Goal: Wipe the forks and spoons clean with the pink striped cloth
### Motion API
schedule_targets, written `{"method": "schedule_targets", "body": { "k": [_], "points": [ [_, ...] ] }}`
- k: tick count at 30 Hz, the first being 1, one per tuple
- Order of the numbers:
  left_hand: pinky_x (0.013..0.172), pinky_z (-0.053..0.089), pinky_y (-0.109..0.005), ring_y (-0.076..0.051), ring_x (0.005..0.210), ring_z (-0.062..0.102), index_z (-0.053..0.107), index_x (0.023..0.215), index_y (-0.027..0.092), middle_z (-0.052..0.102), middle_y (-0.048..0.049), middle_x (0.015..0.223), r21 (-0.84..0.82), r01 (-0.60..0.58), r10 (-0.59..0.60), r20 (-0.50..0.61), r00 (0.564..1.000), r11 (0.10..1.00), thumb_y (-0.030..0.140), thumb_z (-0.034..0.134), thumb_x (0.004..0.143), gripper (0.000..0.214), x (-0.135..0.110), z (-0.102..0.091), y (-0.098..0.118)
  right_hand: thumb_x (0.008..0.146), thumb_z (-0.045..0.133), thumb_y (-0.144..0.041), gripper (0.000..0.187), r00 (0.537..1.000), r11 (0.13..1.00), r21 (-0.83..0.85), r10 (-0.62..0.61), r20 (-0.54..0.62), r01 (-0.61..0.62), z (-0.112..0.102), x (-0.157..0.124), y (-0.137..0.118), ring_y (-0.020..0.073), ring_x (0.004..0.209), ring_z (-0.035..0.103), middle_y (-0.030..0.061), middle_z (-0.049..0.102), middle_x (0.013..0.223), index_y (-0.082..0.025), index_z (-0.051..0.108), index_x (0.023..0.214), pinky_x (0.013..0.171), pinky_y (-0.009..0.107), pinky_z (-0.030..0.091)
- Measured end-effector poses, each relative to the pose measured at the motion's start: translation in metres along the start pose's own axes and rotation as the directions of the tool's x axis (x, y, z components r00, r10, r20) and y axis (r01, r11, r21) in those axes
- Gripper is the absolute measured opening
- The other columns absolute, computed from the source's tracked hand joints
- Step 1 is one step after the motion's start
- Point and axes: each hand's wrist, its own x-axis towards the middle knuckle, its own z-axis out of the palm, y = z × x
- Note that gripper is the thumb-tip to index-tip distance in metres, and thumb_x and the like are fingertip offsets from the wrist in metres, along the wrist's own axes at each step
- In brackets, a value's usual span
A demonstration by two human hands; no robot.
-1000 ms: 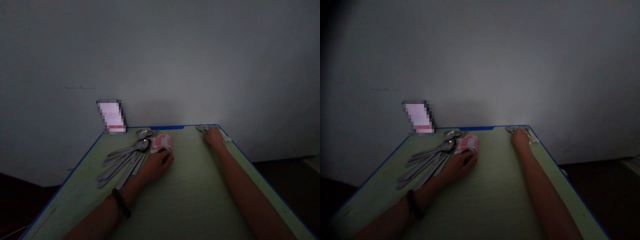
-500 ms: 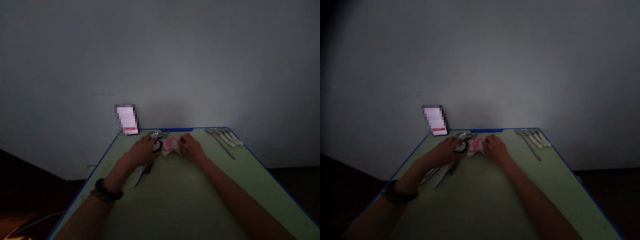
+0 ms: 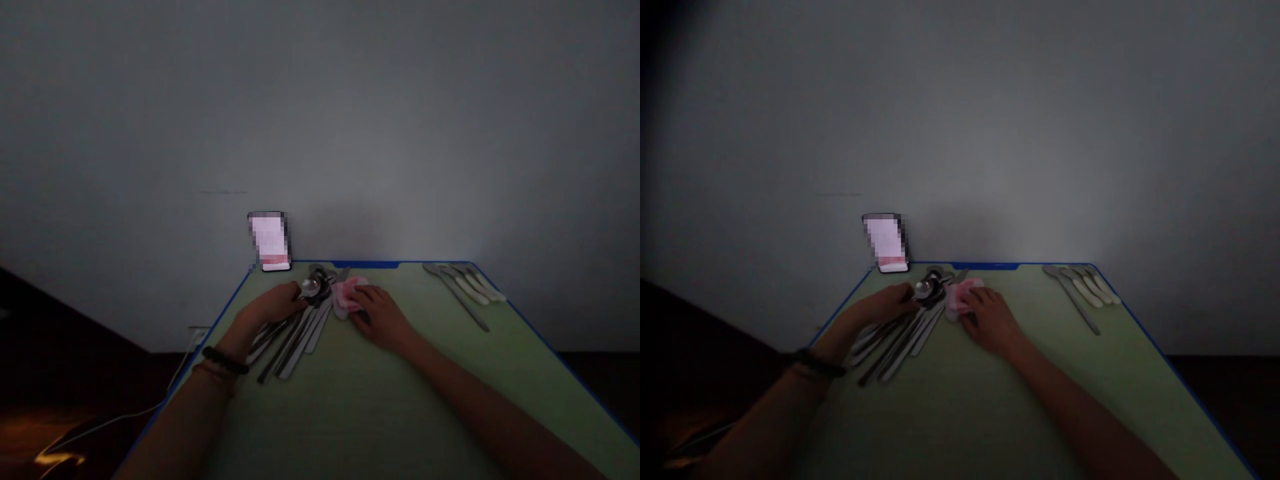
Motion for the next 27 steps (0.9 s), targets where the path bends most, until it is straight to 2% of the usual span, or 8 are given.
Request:
{"method": "schedule_targets", "body": {
  "k": [4,8,13,17,20,24,27],
  "points": [
    [0.058,0.038,-0.027,-0.021,0.069,0.058,0.059,0.083,0.015,0.065,-0.0089,0.081,-0.054,-0.014,0.015,0.019,1.0,0.998,0.038,0.051,0.074,0.026,0.001,-0.005,-0.009,0.08,0.049,-0.032,0.042,1.0,1.0,-0.005,0.005,0.018,-0.005,0.003,0.001,0.002,0.025,0.114,0.042,0.0118,0.05,0.123,-0.02,0.049,0.12,0.094,0.044,0.034],
    [0.059,0.037,-0.025,-0.018,0.069,0.058,0.062,0.08,0.015,0.066,-0.0059,0.077,-0.114,-0.051,0.056,0.045,0.997,0.992,0.032,0.045,0.077,0.024,0.003,-0.012,-0.012,0.08,0.051,-0.031,0.042,0.997,0.998,0.025,-0.051,0.053,0.05,0.003,0.001,0.004,0.0239,0.114,0.042,0.0104,0.05,0.124,-0.021,0.049,0.121,0.095,0.043,0.033],
    [0.057,0.036,-0.024,-0.016,0.064,0.056,0.062,0.07,0.013,0.063,-0.0039,0.067,-0.146,-0.029,0.04,0.076,0.996,0.989,0.04,0.043,0.079,0.035,-0.001,-0.024,-0.013,0.08,0.05,-0.027,0.042,0.995,0.997,0.065,-0.057,0.081,0.052,0.003,0.003,0.005,0.0222,0.115,0.041,0.0075,0.05,0.125,-0.023,0.048,0.122,0.097,0.041,0.032],
    [0.059,0.037,-0.024,-0.016,0.064,0.056,0.061,0.069,0.014,0.063,-0.0025,0.066,-0.259,0.021,0.005,0.101,0.995,0.966,0.045,0.037,0.082,0.041,-0.005,-0.034,-0.016,0.081,0.049,-0.027,0.042,0.994,0.996,0.09,-0.037,0.105,0.027,0.003,0.005,0.008,0.0234,0.116,0.04,0.0077,0.049,0.125,-0.023,0.047,0.122,0.097,0.043,0.032],
    [0.063,0.04,-0.026,-0.017,0.068,0.058,0.058,0.073,0.016,0.065,-0.0037,0.073,-0.295,0.093,-0.077,0.066,0.995,0.951,0.044,0.035,0.083,0.038,-0.003,-0.033,-0.016,0.08,0.049,-0.026,0.041,0.993,0.992,0.125,-0.026,0.118,0.012,0.002,0.008,0.01,0.0231,0.115,0.04,0.0073,0.049,0.125,-0.024,0.048,0.121,0.096,0.042,0.033],
    [0.065,0.042,-0.03,-0.021,0.072,0.059,0.054,0.086,0.015,0.065,-0.0091,0.08,-0.237,0.18,-0.181,0.021,0.983,0.955,0.046,0.028,0.086,0.04,0.005,-0.018,-0.008,0.08,0.049,-0.025,0.04,0.992,0.988,0.153,-0.004,0.126,-0.015,-0.001,0.01,0.011,0.0236,0.117,0.038,0.0069,0.048,0.126,-0.023,0.048,0.12,0.097,0.042,0.032],
    [0.067,0.043,-0.032,-0.025,0.08,0.06,0.047,0.106,0.014,0.064,-0.0124,0.095,-0.208,0.207,-0.202,0.045,0.978,0.956,0.056,0.047,0.075,0.052,0.006,-0.007,0.002,0.079,0.051,-0.025,0.041,0.991,0.985,0.171,0.008,0.135,-0.031,-0.001,0.011,0.013,0.0238,0.117,0.037,0.0064,0.048,0.126,-0.023,0.048,0.12,0.098,0.042,0.031]
  ]
}}
